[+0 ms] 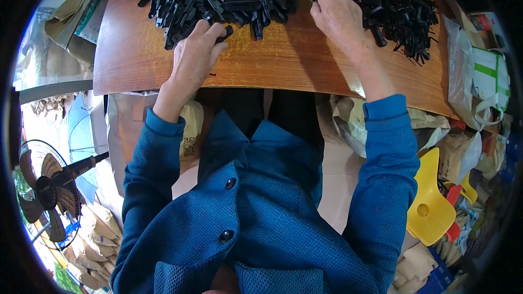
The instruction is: Assembling or inspecting small black plastic components by hand at a workbench.
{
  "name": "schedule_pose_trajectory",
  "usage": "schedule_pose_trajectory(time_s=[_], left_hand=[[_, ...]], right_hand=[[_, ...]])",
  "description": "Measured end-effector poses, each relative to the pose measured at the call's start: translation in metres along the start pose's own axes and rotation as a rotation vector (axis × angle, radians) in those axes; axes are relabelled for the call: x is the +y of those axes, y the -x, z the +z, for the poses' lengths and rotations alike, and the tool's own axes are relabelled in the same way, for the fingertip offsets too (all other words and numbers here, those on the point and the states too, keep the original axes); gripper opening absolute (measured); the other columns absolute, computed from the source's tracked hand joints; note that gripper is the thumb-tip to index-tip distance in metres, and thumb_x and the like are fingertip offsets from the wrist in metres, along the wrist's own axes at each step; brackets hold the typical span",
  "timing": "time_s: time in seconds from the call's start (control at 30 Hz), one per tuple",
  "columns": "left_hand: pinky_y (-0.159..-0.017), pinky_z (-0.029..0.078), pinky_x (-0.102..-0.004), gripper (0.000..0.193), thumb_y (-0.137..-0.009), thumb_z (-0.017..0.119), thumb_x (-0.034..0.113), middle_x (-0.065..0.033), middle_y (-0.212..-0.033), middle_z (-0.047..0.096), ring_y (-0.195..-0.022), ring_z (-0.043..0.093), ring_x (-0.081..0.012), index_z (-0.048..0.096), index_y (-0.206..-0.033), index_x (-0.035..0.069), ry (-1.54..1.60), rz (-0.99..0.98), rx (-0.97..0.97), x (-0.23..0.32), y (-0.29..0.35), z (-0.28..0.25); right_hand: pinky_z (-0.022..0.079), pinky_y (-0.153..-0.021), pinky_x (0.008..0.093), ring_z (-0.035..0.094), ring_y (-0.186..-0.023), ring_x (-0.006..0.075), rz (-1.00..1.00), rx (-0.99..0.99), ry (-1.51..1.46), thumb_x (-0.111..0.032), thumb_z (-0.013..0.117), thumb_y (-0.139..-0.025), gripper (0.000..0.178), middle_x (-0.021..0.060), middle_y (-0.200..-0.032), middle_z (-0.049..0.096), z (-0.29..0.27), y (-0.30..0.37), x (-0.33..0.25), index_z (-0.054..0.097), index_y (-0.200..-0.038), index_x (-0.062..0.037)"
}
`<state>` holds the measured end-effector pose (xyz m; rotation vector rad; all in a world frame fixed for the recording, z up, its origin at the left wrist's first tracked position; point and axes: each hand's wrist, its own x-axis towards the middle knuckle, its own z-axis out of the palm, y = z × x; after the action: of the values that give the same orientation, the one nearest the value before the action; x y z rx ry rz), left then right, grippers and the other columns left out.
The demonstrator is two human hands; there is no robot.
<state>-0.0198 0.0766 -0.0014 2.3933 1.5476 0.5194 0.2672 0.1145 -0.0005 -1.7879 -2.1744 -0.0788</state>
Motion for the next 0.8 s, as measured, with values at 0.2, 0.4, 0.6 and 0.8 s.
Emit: schedule_pose_trajectory(time_s=[0.2, 0.4, 0.6, 0.8], left_hand=[[-0.066, 0.050, -0.0435, 0.020, -0.083, 0.065, 0.019, -0.0132, -0.092, 0.056, -0.079, 0.061, -0.0372, 0.054, -0.092, 0.006, -0.139, -0.019, -0.022, -0.010, 0.002, 0.004], [-0.063, 0.050, -0.0357, 0.020, -0.085, 0.064, 0.016, -0.0122, -0.079, 0.063, -0.067, 0.062, -0.0276, 0.054, -0.096, 0.003, 0.115, -0.145, 0.046, -0.018, 0.020, -0.003], [-0.057, 0.047, -0.0184, 0.008, -0.092, 0.060, 0.014, -0.0085, -0.094, 0.068, -0.070, 0.059, -0.0046, 0.055, -0.093, 0.008, 1.381, -0.333, -0.128, 0.000, 0.042, -0.006], [-0.049, 0.044, -0.0120, 0.005, -0.093, 0.059, 0.014, -0.0071, -0.092, 0.068, -0.065, 0.057, -0.0005, 0.055, -0.094, 0.010, 1.531, -0.384, -0.086, 0.018, 0.056, 0.000]], right_hand=[[0.051, -0.071, 0.0425, 0.063, -0.082, 0.0362, -0.028, -0.276, -0.360, -0.014, 0.050, -0.093, 0.025, 0.0185, -0.088, 0.064, -0.005, 0.040, 0.000, 0.054, -0.117, -0.0104], [0.050, -0.072, 0.0405, 0.059, -0.084, 0.0322, -0.339, -0.319, -0.161, -0.003, 0.058, -0.085, 0.027, 0.0122, -0.095, 0.058, -0.018, 0.053, -0.008, 0.057, -0.111, -0.0089], [0.048, -0.076, 0.0384, 0.056, -0.091, 0.0286, -0.421, -0.094, -0.038, -0.005, 0.066, -0.079, 0.026, 0.0102, -0.090, 0.053, -0.030, 0.063, -0.013, 0.058, -0.103, -0.0045], [0.046, -0.082, 0.0312, 0.057, -0.091, 0.0222, -0.121, -0.098, -0.529, -0.014, 0.064, -0.085, 0.019, 0.0101, -0.092, 0.057, -0.037, 0.083, -0.075, 0.060, -0.098, -0.0017]])
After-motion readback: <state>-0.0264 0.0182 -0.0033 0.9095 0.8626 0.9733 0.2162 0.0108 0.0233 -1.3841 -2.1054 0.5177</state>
